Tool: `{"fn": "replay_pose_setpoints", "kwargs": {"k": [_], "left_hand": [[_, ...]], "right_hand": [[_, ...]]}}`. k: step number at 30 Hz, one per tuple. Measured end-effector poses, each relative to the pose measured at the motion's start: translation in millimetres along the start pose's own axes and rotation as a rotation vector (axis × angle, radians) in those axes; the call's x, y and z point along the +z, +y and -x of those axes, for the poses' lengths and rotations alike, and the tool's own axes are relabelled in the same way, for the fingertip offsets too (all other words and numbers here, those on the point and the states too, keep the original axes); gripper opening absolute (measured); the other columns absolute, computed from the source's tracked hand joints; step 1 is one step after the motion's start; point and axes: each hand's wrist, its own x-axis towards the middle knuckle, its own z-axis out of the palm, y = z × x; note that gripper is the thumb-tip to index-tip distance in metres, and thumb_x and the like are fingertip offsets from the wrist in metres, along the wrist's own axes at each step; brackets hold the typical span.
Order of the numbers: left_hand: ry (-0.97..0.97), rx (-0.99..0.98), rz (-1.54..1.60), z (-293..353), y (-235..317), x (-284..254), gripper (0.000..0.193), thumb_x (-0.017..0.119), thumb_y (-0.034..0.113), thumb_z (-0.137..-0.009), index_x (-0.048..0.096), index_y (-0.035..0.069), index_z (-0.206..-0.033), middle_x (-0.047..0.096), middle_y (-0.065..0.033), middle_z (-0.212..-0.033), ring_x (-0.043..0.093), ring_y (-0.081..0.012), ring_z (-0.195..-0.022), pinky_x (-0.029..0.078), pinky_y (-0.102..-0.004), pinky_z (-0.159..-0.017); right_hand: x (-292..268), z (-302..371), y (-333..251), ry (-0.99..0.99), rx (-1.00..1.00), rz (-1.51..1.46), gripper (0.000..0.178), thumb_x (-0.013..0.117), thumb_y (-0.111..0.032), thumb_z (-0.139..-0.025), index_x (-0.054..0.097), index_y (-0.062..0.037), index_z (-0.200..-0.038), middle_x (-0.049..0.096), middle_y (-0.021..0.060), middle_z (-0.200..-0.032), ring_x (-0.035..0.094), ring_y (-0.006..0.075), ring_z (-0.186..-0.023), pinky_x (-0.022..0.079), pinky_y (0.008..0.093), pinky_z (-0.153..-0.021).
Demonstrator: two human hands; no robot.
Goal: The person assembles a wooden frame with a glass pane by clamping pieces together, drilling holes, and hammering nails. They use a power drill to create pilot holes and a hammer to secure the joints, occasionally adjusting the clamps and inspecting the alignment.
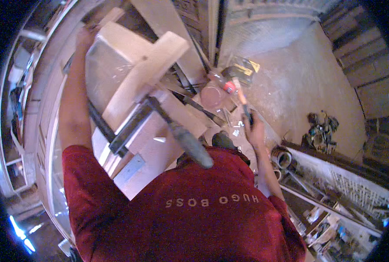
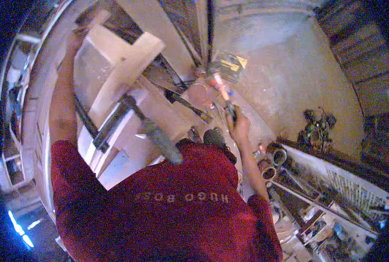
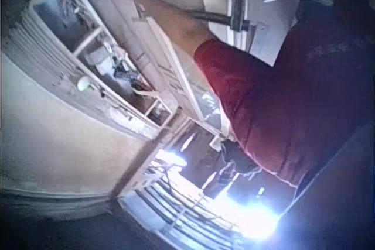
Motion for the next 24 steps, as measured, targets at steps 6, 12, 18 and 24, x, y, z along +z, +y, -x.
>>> {"fn": "replay_pose_setpoints", "kwargs": {"k": [6, 12, 18, 24], "left_hand": [[0.093, 0.009, 0.069, 69.3, 176.9, -82.5, 0.066, 0.061, 0.047, -0.089, 0.049, 0.000, -0.133, 0.055, -0.0251, -0.129, 0.053, -0.0385, -0.121, 0.042, -0.0407, -0.101], [0.050, 0.007, 0.167, 258.4, 284.2, -190.4, 0.045, 0.059, 0.034, -0.094, 0.056, 0.008, -0.130, 0.056, -0.0188, -0.129, 0.052, -0.0332, -0.123, 0.038, -0.0406, -0.104], [0.392, -0.505, 0.329, 440.6, 347.8, -198.6, 0.021, 0.056, 0.014, -0.095, 0.062, -0.002, -0.108, 0.065, -0.0143, -0.104, 0.060, -0.0217, -0.101, 0.044, -0.0343, -0.091], [0.510, -0.725, 0.760, 476.8, 400.1, -151.2, 0.036, 0.045, 0.029, -0.101, 0.062, -0.002, -0.111, 0.064, -0.0123, -0.105, 0.059, -0.0187, -0.101, 0.046, -0.0336, -0.089]], "right_hand": [[68.5, -24.5, 58.4, -0.162, -0.115, 0.439, 0.032, 0.065, -0.025, -0.083, 0.056, -0.0135, -0.111, 0.067, 0.0149, -0.096, 0.066, 0.0353, -0.079, 0.052, 0.0464, -0.064], [94.0, -39.6, 82.8, 0.008, -0.525, 0.461, 0.039, 0.067, -0.027, -0.083, 0.059, -0.0049, -0.114, 0.064, 0.0207, -0.092, 0.064, 0.0343, -0.086, 0.052, 0.0446, -0.073], [-0.2, -27.7, -105.8, -0.933, 0.087, -0.912, 0.045, 0.055, -0.045, -0.095, 0.061, -0.0039, -0.112, 0.068, 0.0115, -0.094, 0.065, 0.0244, -0.082, 0.051, 0.0359, -0.069], [-21.0, 6.0, -218.0, -1.538, 0.783, -1.542, 0.038, 0.058, -0.035, -0.093, 0.055, -0.0099, -0.121, 0.066, 0.0050, -0.088, 0.063, 0.0137, -0.067, 0.048, 0.0258, -0.050]]}}
